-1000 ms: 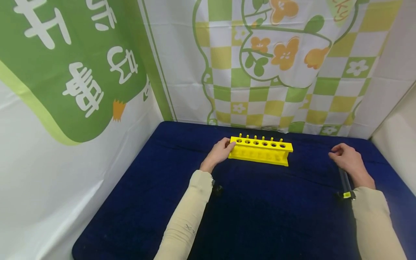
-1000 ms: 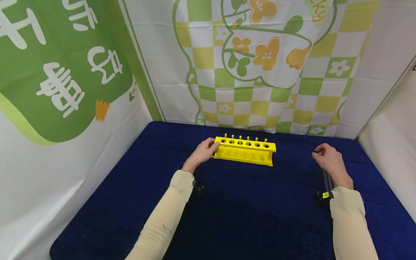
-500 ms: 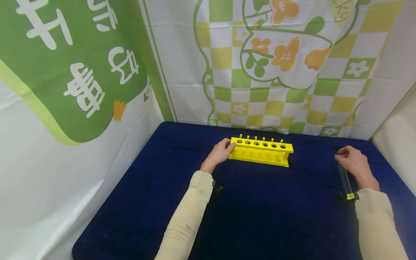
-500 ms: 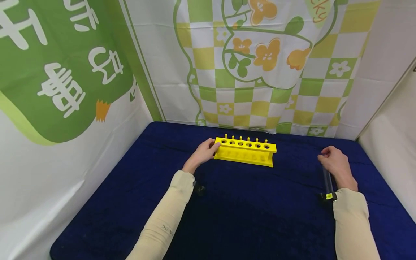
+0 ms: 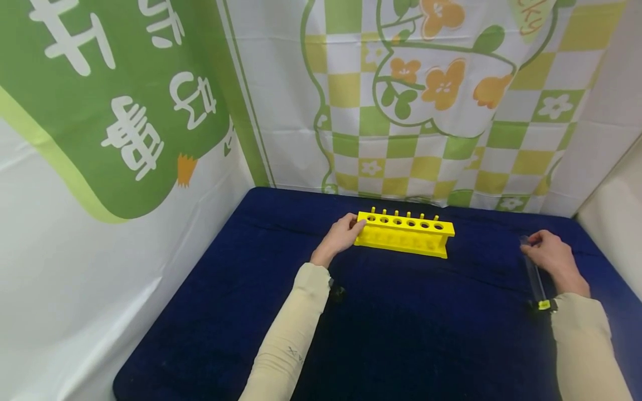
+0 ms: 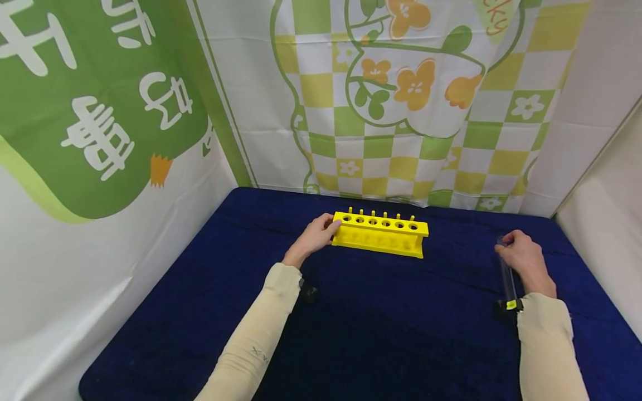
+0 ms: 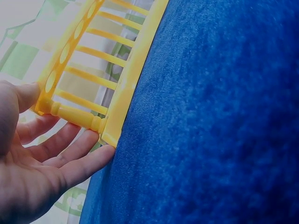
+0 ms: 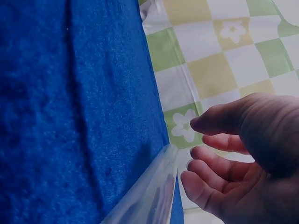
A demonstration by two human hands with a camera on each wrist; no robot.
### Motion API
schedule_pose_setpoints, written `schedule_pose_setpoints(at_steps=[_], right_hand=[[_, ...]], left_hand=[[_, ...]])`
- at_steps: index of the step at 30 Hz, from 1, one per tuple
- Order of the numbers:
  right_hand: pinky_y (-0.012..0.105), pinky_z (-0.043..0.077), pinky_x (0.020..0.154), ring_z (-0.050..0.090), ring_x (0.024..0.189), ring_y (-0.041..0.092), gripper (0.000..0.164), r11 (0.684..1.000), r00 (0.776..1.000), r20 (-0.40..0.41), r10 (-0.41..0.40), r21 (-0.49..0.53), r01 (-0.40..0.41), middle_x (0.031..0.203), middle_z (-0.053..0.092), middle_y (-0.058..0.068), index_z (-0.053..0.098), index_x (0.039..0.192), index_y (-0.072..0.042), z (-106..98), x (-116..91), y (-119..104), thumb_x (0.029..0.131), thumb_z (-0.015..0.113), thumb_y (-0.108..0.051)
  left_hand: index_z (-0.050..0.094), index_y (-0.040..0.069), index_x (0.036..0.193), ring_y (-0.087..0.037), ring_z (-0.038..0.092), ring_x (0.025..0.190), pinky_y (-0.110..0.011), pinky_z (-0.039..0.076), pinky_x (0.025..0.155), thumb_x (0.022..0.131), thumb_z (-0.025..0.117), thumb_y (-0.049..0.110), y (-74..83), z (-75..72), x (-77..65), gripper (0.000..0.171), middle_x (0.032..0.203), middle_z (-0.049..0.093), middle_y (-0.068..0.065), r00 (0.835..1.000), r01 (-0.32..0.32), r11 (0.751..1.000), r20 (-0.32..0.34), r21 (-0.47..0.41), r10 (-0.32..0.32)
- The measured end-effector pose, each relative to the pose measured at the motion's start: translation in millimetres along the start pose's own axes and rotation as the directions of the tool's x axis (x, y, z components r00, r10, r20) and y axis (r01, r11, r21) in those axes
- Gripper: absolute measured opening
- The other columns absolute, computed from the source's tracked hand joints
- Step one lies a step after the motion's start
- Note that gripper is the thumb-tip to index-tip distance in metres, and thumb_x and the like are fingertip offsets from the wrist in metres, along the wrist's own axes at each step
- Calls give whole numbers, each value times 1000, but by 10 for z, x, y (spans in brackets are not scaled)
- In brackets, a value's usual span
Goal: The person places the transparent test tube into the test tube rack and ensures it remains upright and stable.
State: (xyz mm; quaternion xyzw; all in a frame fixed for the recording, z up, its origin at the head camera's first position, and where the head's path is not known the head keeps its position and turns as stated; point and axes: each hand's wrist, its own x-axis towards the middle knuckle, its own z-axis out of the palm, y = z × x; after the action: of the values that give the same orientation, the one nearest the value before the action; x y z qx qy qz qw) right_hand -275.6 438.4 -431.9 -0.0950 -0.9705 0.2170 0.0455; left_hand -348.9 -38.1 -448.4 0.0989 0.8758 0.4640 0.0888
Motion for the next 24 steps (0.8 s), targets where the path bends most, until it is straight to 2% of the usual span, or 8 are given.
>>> schedule_pose_setpoints(at_steps=[19, 24], right_hand=[[54, 45, 72, 54, 88, 51, 46, 999, 999, 38, 38, -17, -37, 110, 51, 41, 47, 113, 14, -13, 35, 99, 93, 57, -26], [44, 49, 63, 61, 73, 37, 46, 999, 998, 55, 41, -6, -41, 100, 56, 37, 46, 114, 16, -2, 51, 121, 93, 58, -23]], left_hand=[[48, 15, 138, -20, 58, 98, -36, 52, 89, 100, 43, 55, -8, -4, 12, 55, 122, 59, -5, 1000, 3, 1000, 0, 1, -3], [48, 16, 138, -19, 58, 98, -36, 52, 89, 100, 43, 55, -5, -4, 13, 55, 123, 60, -5, 1000, 15, 1000, 4, -9, -15]])
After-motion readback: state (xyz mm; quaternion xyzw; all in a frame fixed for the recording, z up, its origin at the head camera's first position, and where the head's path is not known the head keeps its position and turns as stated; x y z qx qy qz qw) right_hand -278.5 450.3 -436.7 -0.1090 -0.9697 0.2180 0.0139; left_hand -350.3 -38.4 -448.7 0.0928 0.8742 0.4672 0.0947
